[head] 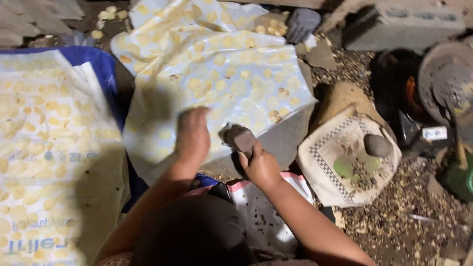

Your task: The person grinds roasted cassava nuts on a stone grinder using a stone pestle, then uses a hammer to flatten the nuts on a white sheet. They also stir the nuts in a pan on a portable gas stove.

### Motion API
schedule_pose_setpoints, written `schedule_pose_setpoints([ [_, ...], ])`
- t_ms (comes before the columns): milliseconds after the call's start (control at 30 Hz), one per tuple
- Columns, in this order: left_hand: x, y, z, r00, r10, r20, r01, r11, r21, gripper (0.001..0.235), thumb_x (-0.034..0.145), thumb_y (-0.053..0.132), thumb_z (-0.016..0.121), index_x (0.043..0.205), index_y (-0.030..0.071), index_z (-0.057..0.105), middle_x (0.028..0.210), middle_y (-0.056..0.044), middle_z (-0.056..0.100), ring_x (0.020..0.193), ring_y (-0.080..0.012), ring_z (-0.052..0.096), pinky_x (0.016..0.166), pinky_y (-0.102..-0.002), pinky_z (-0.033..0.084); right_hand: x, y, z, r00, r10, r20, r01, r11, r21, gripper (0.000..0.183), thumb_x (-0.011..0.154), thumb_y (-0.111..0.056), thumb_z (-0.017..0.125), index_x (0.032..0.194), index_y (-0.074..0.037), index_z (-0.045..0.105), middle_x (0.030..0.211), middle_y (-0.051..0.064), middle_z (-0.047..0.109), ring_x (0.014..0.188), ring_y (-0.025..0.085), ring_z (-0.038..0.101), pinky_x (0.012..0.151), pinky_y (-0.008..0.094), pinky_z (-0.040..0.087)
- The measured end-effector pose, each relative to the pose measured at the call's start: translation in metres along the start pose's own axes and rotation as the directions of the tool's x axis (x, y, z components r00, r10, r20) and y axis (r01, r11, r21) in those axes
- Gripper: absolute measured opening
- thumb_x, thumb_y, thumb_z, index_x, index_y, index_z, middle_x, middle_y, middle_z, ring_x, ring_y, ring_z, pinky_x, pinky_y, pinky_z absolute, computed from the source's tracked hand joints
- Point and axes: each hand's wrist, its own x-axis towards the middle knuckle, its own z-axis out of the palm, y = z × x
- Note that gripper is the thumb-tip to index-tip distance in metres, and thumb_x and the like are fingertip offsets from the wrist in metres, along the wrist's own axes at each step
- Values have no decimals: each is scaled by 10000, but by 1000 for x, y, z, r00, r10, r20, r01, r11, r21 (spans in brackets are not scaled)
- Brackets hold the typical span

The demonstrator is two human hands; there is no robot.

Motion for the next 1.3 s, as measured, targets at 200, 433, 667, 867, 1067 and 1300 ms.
schedule_pose_setpoints([
  [200,-2,-31,36,985,-126,116,104,978,178,695,977,294,706,1534,-32,448,1592,-320,377,1497,-478,315,1185,-574,314,9,-4,-12,982,-133,132,131,991,23,661,967,-469,574,1342,66,469,936,320,713,885,494,728,733,599,590],
  [433,-26,-42,-2,855,-198,480,50,951,304,701,994,377,547,1611,104,355,1644,-202,367,1509,-379,350,1203,-540,277,4,6,-66,991,-74,114,52,982,183,491,919,-518,636,1102,-68,566,861,280,720,884,491,715,723,607,552],
  [667,-65,-70,-24,928,84,363,-129,986,102,543,959,67,495,1501,32,485,1443,-210,573,1377,-416,526,1141,-518,417,2,71,-16,995,-88,-42,88,996,-3,525,957,-485,584,1145,1,523,830,293,713,782,485,729,697,591,590],
  [867,-87,-69,-9,991,-96,-91,115,965,235,477,935,426,732,1296,124,654,1267,-129,562,1204,-372,583,1049,-507,486,2,68,-23,997,-69,-27,70,997,44,564,964,-511,555,1207,-6,494,863,280,727,809,483,733,702,592,592],
  [1067,-93,-75,-12,985,-166,-46,171,975,143,178,1001,333,686,1030,161,653,958,-43,570,927,-311,626,885,-437,520,-1,60,-26,998,-52,-35,54,998,38,617,953,-544,554,1222,9,496,860,296,725,797,501,730,712,601,588],
  [1300,-1,-59,49,960,272,72,-276,867,415,88,907,117,718,939,44,680,850,-213,607,799,-376,629,777,-508,536,-2,64,-16,998,-20,-62,22,999,31,629,944,-559,569,1230,-5,488,841,289,723,798,496,732,709,606,595],
])
